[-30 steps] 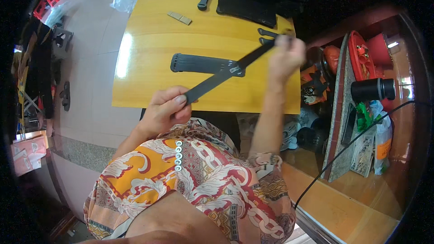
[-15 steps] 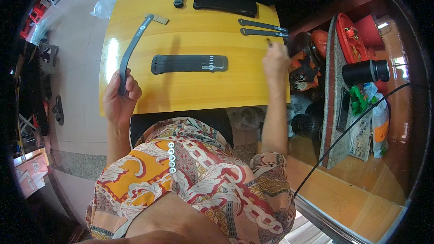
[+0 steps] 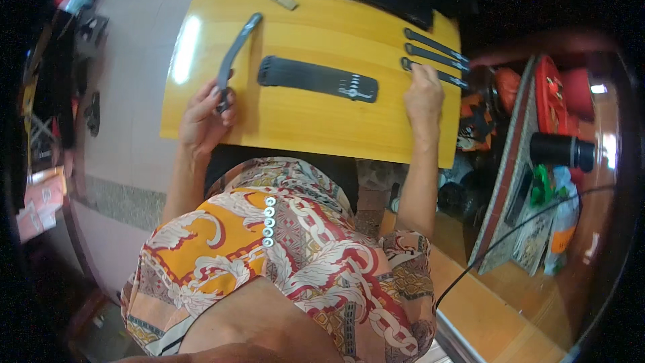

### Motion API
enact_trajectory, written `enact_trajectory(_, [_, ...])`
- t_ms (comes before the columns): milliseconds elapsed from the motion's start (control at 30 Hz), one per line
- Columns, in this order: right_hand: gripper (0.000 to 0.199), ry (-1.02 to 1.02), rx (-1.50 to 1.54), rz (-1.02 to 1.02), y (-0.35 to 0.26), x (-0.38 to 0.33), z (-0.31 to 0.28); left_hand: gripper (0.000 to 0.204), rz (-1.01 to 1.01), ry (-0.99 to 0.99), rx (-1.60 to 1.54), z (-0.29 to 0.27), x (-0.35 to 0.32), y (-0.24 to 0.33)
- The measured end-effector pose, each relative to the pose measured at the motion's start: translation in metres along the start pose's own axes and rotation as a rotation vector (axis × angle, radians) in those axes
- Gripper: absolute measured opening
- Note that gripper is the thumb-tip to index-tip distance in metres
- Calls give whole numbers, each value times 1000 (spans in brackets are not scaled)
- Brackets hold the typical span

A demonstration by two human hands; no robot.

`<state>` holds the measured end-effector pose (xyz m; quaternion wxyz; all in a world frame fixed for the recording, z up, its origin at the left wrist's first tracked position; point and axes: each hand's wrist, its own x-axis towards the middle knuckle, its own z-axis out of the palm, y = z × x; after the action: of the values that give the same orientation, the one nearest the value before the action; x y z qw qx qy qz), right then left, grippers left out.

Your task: Manually assemble strap components by inserting small pins and fasteners into the material.

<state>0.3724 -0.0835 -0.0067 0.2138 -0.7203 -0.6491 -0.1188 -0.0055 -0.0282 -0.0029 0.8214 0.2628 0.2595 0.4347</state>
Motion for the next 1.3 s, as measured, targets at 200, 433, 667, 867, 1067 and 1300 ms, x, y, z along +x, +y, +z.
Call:
enact_trajectory(200, [20, 28, -41, 136, -17, -8, -15, 41, -13, -123, -118, -7, 8, -5])
enact_trajectory(433, [16, -91, 650, 74, -140, -8, -15, 45, -1, -162, -87, -7, 3, -5])
enact_trajectory(667, [11, -144, 878, -70, -211, -13, -11, 49, -13, -135, -26, -4, 1, -6])
enact_trajectory(867, [12, -106, 815, -137, -221, -10, -12, 48, 1, -102, -17, 0, 0, -6])
enact_trajectory(1067, [12, -103, 756, -145, -219, -10, -7, 47, 6, -83, 18, 2, 0, -7])
enact_trajectory(1300, [14, -79, 701, -172, -217, -11, -7, 46, 6, -92, 47, 2, 1, -8])
